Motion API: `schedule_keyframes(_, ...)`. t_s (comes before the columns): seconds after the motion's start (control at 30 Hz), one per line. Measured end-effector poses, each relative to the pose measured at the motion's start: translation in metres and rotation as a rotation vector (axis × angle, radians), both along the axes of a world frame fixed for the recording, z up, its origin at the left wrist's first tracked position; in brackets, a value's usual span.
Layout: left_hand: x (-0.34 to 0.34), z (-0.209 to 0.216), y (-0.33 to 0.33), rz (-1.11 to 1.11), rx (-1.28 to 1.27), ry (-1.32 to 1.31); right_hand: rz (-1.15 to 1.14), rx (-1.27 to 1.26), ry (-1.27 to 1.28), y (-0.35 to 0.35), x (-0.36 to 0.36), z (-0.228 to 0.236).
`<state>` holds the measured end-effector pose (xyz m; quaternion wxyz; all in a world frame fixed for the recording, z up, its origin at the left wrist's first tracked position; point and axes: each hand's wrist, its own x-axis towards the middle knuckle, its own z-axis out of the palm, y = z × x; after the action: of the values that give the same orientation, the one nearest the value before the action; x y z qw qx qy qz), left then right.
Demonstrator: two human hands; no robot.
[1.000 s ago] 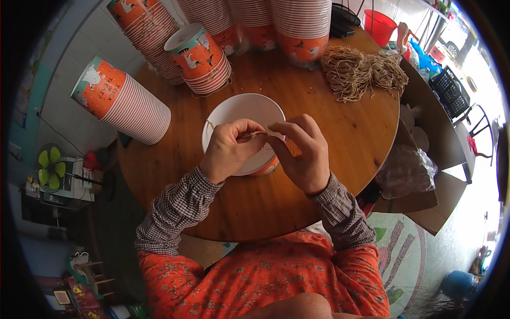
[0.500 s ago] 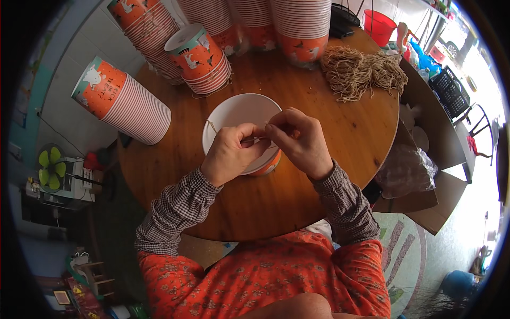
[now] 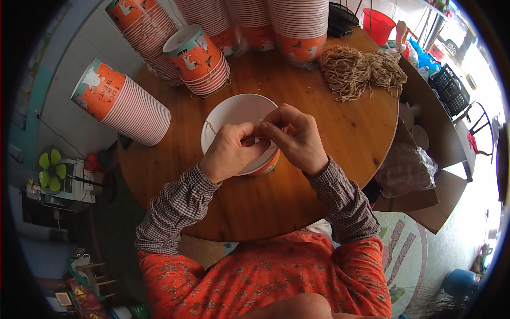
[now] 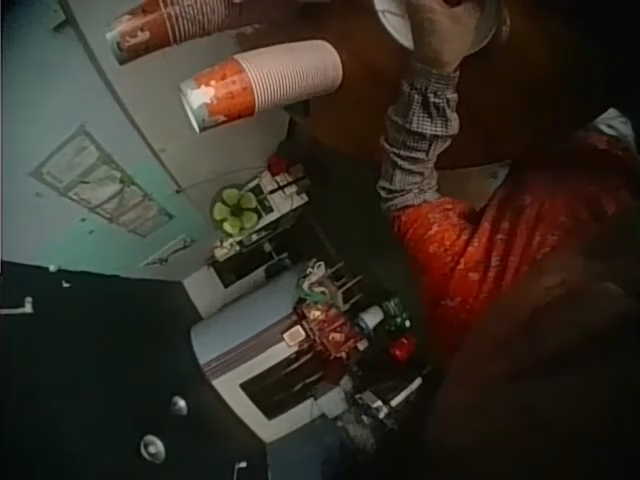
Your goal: Threading thin cords through pre-drilled holes in paper buckets and tying them to form handles.
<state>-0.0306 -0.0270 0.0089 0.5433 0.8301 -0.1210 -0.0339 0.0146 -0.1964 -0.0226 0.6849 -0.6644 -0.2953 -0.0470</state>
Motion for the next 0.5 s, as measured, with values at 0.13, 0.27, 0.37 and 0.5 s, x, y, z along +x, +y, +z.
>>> schedule_keyframes(0.13, 0.002, 0.0, 0.001, -0.005, -0.01, 0.028, -0.031, 0.0, -0.003, 0.001, -0.001, 0.001)
schedule_keyframes(0.27, 0.001, 0.004, 0.0, -0.004, -0.115, 0.073, 0.106, 0.136, 0.195, -0.003, 0.003, 0.001)
schedule_keyframes(0.37, -0.001, 0.009, 0.002, 0.003, -0.179, 0.067, 0.233, 0.296, 0.345, -0.005, 0.007, 0.0)
schedule_keyframes(0.5, 0.001, 0.005, 0.004, 0.005, -0.153, -0.032, 0.264, 0.397, 0.358, -0.006, 0.008, 0.0)
